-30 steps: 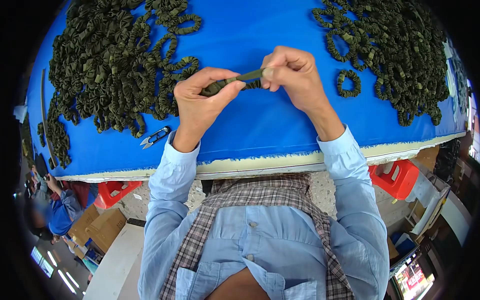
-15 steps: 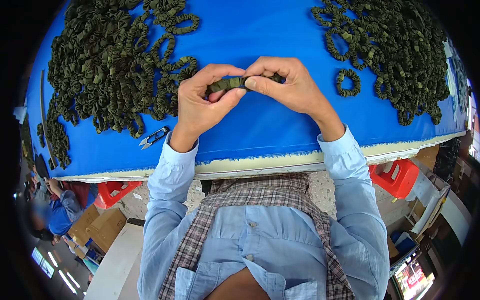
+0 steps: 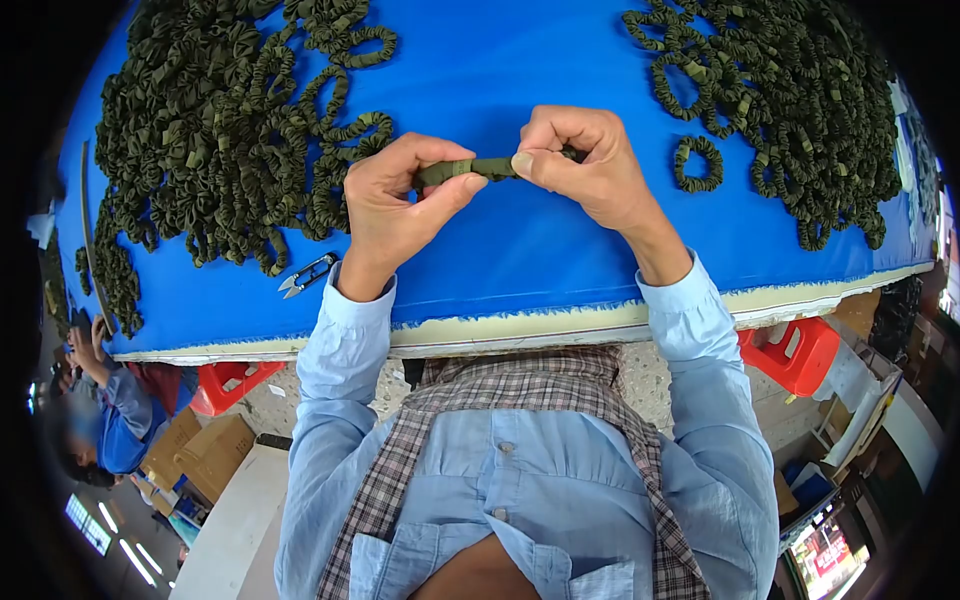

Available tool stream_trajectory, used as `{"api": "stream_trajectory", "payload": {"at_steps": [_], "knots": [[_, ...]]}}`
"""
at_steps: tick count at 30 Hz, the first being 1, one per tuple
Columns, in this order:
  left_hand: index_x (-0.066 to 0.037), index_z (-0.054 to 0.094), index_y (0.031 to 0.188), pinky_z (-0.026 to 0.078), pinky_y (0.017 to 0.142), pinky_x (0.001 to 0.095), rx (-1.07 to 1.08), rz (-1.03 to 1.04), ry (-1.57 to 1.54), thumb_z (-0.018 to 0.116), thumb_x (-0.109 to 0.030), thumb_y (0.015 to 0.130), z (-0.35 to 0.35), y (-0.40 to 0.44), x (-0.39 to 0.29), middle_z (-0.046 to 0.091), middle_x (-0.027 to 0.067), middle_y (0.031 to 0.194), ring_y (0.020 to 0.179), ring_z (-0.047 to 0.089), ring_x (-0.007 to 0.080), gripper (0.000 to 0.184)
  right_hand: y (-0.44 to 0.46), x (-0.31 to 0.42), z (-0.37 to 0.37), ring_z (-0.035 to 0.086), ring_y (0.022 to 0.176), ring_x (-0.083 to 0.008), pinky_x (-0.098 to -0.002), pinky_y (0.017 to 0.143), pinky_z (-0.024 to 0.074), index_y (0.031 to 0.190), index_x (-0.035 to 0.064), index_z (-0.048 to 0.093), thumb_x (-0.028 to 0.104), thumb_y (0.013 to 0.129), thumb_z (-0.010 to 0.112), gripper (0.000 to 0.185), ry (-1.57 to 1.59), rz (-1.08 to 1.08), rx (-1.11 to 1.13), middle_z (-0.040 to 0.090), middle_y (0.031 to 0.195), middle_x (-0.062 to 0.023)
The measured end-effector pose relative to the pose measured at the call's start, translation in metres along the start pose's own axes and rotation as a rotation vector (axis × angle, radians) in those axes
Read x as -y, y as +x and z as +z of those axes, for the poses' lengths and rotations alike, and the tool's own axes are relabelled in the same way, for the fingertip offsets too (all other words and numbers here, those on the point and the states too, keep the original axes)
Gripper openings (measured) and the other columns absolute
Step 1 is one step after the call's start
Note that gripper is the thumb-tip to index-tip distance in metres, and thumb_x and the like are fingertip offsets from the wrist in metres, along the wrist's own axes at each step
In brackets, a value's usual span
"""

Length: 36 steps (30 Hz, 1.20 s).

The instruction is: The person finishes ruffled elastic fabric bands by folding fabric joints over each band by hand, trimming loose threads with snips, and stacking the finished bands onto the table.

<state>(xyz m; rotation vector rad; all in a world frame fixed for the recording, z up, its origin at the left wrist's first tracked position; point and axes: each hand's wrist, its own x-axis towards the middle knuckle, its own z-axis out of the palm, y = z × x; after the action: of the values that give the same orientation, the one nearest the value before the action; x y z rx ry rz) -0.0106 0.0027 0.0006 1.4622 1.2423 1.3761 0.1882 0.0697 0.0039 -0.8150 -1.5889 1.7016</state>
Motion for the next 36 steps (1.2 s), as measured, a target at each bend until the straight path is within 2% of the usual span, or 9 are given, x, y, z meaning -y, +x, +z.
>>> {"api": "stream_trajectory", "payload": {"at_steps": [14, 18, 21, 23, 25, 28, 31, 33, 36], "knots": [[0.0, 0.062, 0.112, 0.047, 0.064, 0.0215, 0.061, -0.248, -0.363, 0.067, -0.001, 0.088, 0.006, 0.001, 0.005, 0.066, 0.0056, 0.083, 0.068, 0.059, 0.0111, 0.025, 0.003, 0.007, 0.009, 0.045, 0.063, -0.0094, -0.0233, 0.06, 0.0374, 0.085, 0.005, 0.065, 0.012, 0.093, 0.065, 0.011, 0.097, 0.101, -0.04, 0.055, 0.073, 0.0002], [-0.002, 0.063, 0.108, 0.05, 0.07, 0.0239, -0.044, -0.146, -0.197, 0.062, -0.003, 0.088, 0.013, 0.004, 0.019, 0.067, 0.0098, 0.094, 0.076, 0.063, 0.0159, 0.02, 0.005, 0.003, 0.008, 0.049, 0.073, -0.014, -0.0276, 0.069, 0.042, 0.093, 0.0026, 0.064, 0.02, 0.099, 0.059, 0.019, -0.543, -0.231, -0.156, 0.055, 0.083, -0.0032], [-0.003, 0.061, 0.112, 0.053, 0.075, 0.0285, -0.171, 0.182, 0.124, 0.062, 0.0, 0.085, 0.004, 0.013, -0.009, 0.063, 0.0131, 0.11, 0.082, 0.065, 0.0209, 0.027, -0.002, 0.029, -0.023, 0.05, 0.075, -0.0196, -0.0314, 0.074, 0.0427, 0.093, 0.0002, 0.065, 0.023, 0.1, 0.054, 0.026, -0.648, 0.01, -0.095, 0.054, 0.085, -0.0062], [-0.004, 0.059, 0.117, 0.054, 0.076, 0.0321, -0.377, 0.366, -0.17, 0.064, 0.003, 0.078, -0.009, 0.007, -0.049, 0.059, 0.0143, 0.12, 0.085, 0.066, 0.0246, 0.04, -0.012, 0.047, -0.065, 0.051, 0.077, -0.0217, -0.0336, 0.076, 0.0432, 0.093, -0.0007, 0.065, 0.021, 0.098, 0.056, 0.024, -0.716, 0.139, -0.053, 0.055, 0.085, -0.0073], [-0.011, 0.057, 0.119, 0.055, 0.075, 0.03, -0.366, 0.796, -0.162, 0.055, 0.004, 0.083, -0.035, -0.005, -0.097, 0.061, 0.0114, 0.108, 0.078, 0.063, 0.0236, 0.039, -0.023, 0.048, -0.101, 0.054, 0.08, -0.0246, -0.0361, 0.079, 0.0447, 0.094, 0.0004, 0.066, 0.02, 0.094, 0.062, 0.02, -1.054, 0.185, -0.242, 0.057, 0.087, -0.009], [-0.009, 0.058, 0.116, 0.054, 0.077, 0.03, -0.386, 0.968, -0.273, 0.058, 0.007, 0.081, -0.026, -0.027, -0.149, 0.061, 0.0096, 0.108, 0.084, 0.061, 0.0219, 0.039, -0.024, 0.046, -0.109, 0.057, 0.086, -0.0276, -0.0372, 0.081, 0.0463, 0.097, 0.003, 0.067, 0.019, 0.089, 0.068, 0.018, -1.78, -0.146, -0.603, 0.06, 0.092, -0.0112], [-0.007, 0.059, 0.11, 0.053, 0.08, 0.03, -0.415, 1.189, -0.461, 0.062, 0.012, 0.078, -0.031, -0.063, -0.202, 0.06, 0.0068, 0.108, 0.092, 0.059, 0.0194, 0.038, 0.004, 0.064, -0.067, 0.058, 0.092, -0.029, -0.0377, 0.084, 0.0473, 0.101, 0.0054, 0.067, 0.018, 0.086, 0.072, 0.021, -1.489, -0.281, -0.508, 0.062, 0.097, -0.012], [-0.006, 0.06, 0.107, 0.052, 0.082, 0.03, -0.428, 1.329, -0.59, 0.064, 0.015, 0.076, -0.028, -0.047, -0.218, 0.06, 0.005, 0.108, 0.097, 0.057, 0.0177, 0.038, 0.032, 0.067, -0.03, 0.058, 0.094, -0.0288, -0.0376, 0.085, 0.0477, 0.106, 0.0065, 0.067, 0.017, 0.087, 0.069, 0.021, -1.289, -0.429, -0.144, 0.063, 0.1, -0.0113], [-0.008, 0.061, 0.104, 0.05, 0.08, 0.0305, -0.398, 1.192, -0.537, 0.064, 0.011, 0.077, -0.027, -0.068, -0.229, 0.06, 0.0043, 0.104, 0.093, 0.055, 0.0169, 0.033, 0.093, 0.034, 0.015, 0.058, 0.094, -0.0278, -0.0379, 0.088, 0.0484, 0.107, 0.0084, 0.067, 0.015, 0.093, 0.062, 0.016, -1.082, -0.418, 0.038, 0.063, 0.099, -0.0088]]}}
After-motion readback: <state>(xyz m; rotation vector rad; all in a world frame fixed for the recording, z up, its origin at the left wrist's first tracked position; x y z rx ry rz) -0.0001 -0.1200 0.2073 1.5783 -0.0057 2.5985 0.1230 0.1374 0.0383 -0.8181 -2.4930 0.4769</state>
